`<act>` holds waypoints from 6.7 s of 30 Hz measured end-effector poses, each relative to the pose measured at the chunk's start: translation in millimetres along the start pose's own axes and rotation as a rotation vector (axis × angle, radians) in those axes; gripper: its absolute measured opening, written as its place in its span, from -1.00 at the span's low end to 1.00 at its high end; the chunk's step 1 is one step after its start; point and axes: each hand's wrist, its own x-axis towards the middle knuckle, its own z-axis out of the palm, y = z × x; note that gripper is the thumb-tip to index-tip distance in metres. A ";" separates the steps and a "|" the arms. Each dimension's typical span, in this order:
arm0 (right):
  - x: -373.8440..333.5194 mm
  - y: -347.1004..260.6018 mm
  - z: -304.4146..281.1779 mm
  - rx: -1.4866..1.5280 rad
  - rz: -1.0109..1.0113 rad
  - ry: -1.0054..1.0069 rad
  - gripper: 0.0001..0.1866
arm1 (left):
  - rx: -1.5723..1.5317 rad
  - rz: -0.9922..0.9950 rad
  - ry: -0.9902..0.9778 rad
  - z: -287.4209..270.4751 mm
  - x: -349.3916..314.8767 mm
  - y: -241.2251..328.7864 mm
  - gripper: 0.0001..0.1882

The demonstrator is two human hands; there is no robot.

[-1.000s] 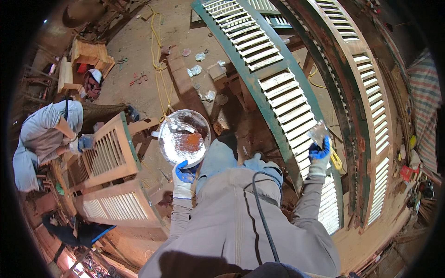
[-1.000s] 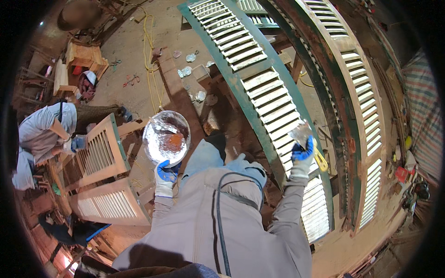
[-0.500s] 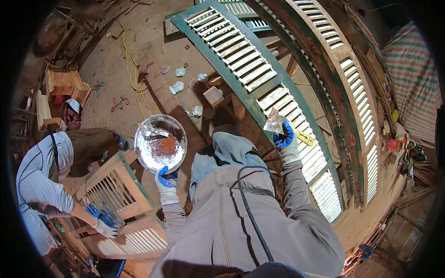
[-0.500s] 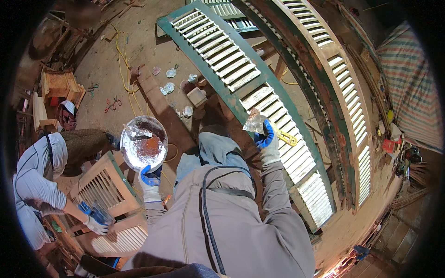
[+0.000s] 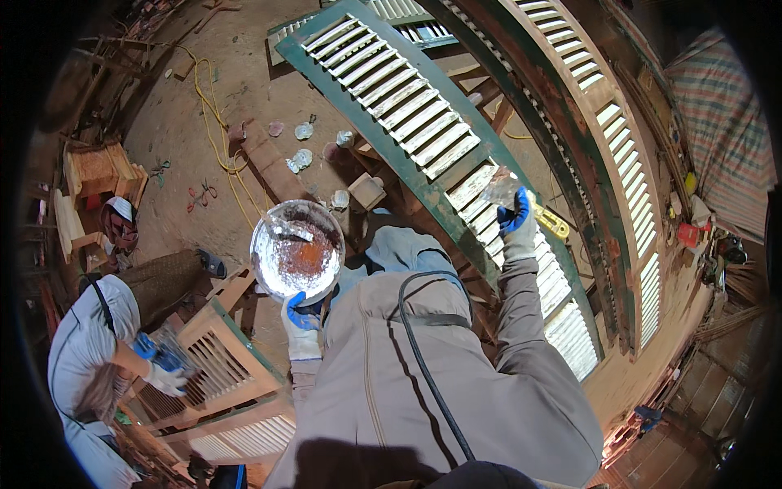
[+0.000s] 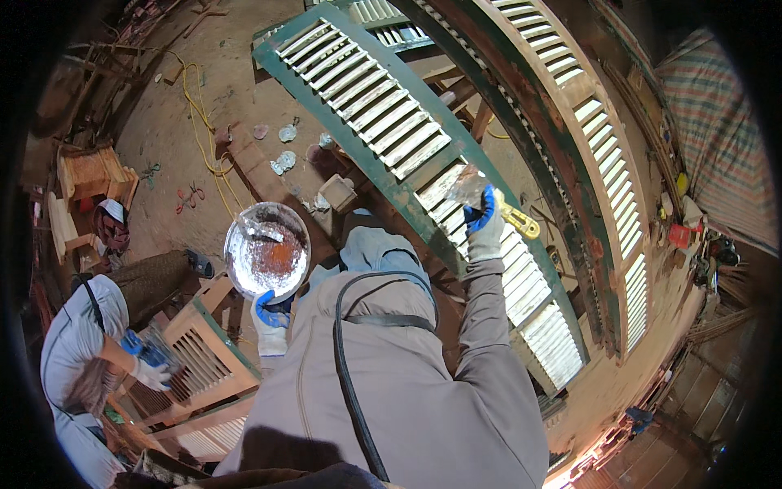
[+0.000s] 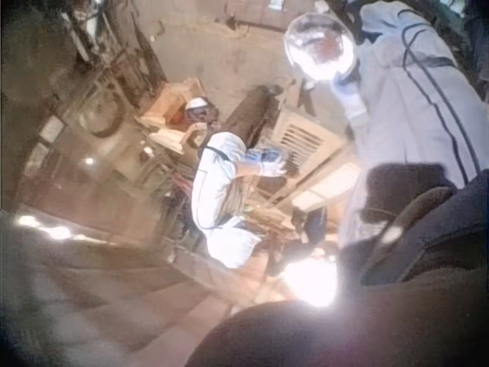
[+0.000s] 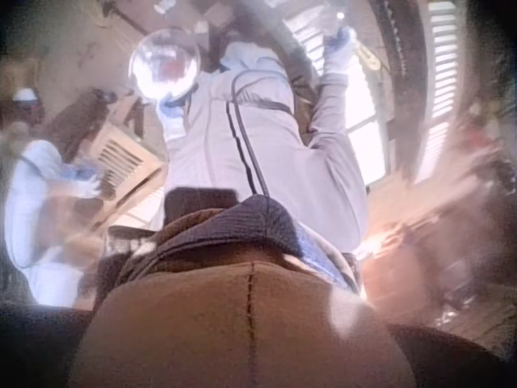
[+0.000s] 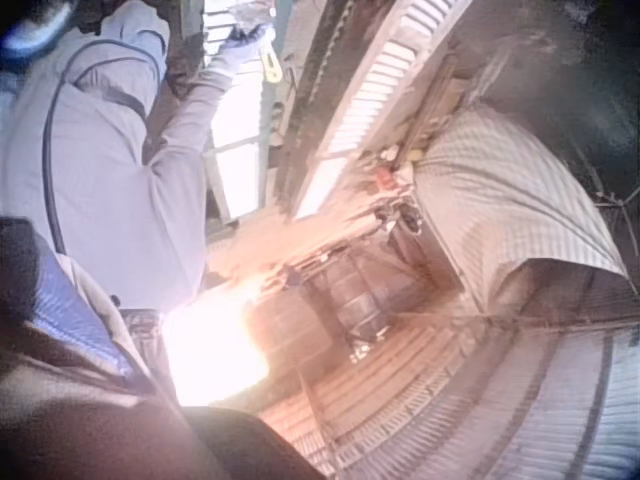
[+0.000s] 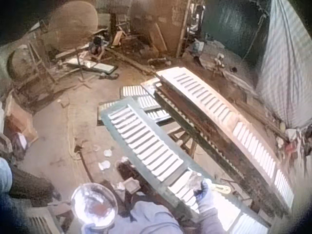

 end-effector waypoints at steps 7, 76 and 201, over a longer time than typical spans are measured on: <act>21.4 -51.3 17.9 0.269 0.173 0.159 -0.67 | 0.128 -0.122 -0.131 79.5 116.6 21.1 -0.73; -10.1 -111.4 65.5 -0.721 -0.376 -0.257 -0.73 | 1.987 0.772 -0.124 158.5 132.4 -115.6 -0.63; 124.9 -96.8 347.6 -1.038 -0.251 -0.683 -0.70 | 1.224 0.270 -0.643 338.5 322.8 -3.7 -0.18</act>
